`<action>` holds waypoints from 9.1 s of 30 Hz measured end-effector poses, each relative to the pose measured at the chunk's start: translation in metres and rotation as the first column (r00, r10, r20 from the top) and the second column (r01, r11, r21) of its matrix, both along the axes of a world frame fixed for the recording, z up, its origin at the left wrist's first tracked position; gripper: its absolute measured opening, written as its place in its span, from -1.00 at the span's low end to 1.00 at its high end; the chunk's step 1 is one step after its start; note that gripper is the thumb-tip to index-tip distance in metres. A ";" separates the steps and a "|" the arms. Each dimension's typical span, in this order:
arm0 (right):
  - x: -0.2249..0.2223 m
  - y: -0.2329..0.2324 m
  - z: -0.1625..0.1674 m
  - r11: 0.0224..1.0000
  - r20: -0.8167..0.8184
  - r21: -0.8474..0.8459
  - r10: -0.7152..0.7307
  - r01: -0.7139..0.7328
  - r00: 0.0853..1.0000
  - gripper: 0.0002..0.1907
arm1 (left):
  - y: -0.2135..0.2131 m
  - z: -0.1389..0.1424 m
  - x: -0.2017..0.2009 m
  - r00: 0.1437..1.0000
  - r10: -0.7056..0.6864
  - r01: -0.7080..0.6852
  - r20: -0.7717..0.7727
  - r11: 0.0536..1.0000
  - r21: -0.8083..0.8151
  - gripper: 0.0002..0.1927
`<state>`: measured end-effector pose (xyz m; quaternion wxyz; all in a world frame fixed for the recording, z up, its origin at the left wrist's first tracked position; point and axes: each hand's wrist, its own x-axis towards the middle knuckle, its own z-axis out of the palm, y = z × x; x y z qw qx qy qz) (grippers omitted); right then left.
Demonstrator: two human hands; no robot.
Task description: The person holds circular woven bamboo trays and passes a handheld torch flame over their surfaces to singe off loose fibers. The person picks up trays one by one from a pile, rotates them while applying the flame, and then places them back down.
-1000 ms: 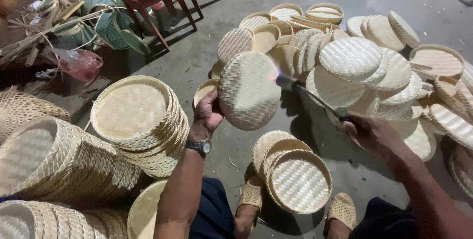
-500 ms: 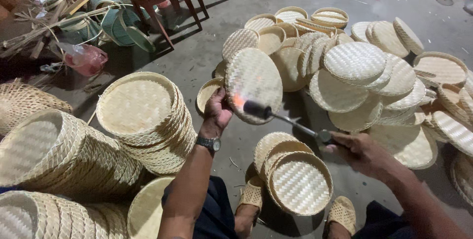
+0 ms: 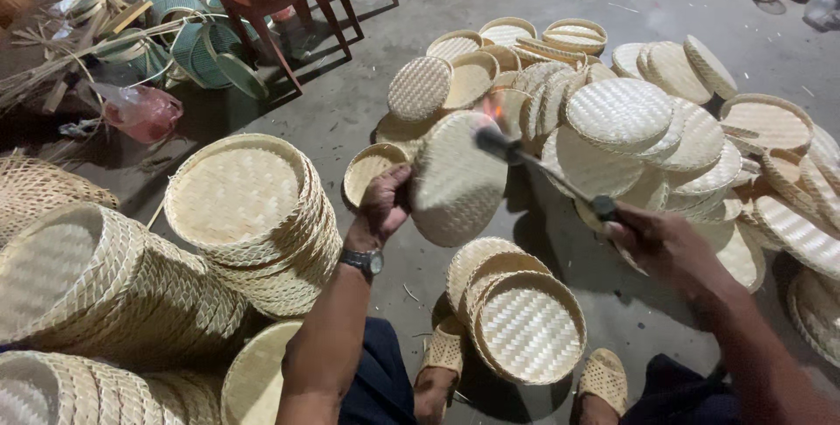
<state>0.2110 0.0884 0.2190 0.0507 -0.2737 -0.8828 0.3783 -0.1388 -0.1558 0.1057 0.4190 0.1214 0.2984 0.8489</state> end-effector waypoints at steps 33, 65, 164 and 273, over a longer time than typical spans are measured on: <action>0.012 0.047 -0.035 0.930 -0.122 0.366 0.073 -0.023 0.990 -0.66 | 0.060 -0.053 0.134 -0.716 -0.480 -0.612 -0.507 0.780 0.126 -0.87; 0.002 0.028 -0.029 0.925 -0.489 -0.365 -0.290 0.109 0.822 -0.74 | 0.064 -0.027 0.243 -0.749 -0.213 -0.279 -0.628 0.960 0.007 -0.85; 0.032 0.051 0.029 0.896 0.126 0.420 0.098 -0.143 0.987 -0.61 | 0.007 0.006 0.002 0.276 0.468 -0.883 -0.840 0.469 -0.029 -0.65; 0.045 0.001 0.010 0.750 0.044 0.598 0.324 -0.284 0.945 -0.53 | 0.023 -0.017 0.020 0.790 0.565 -0.553 -0.237 0.824 0.121 -0.71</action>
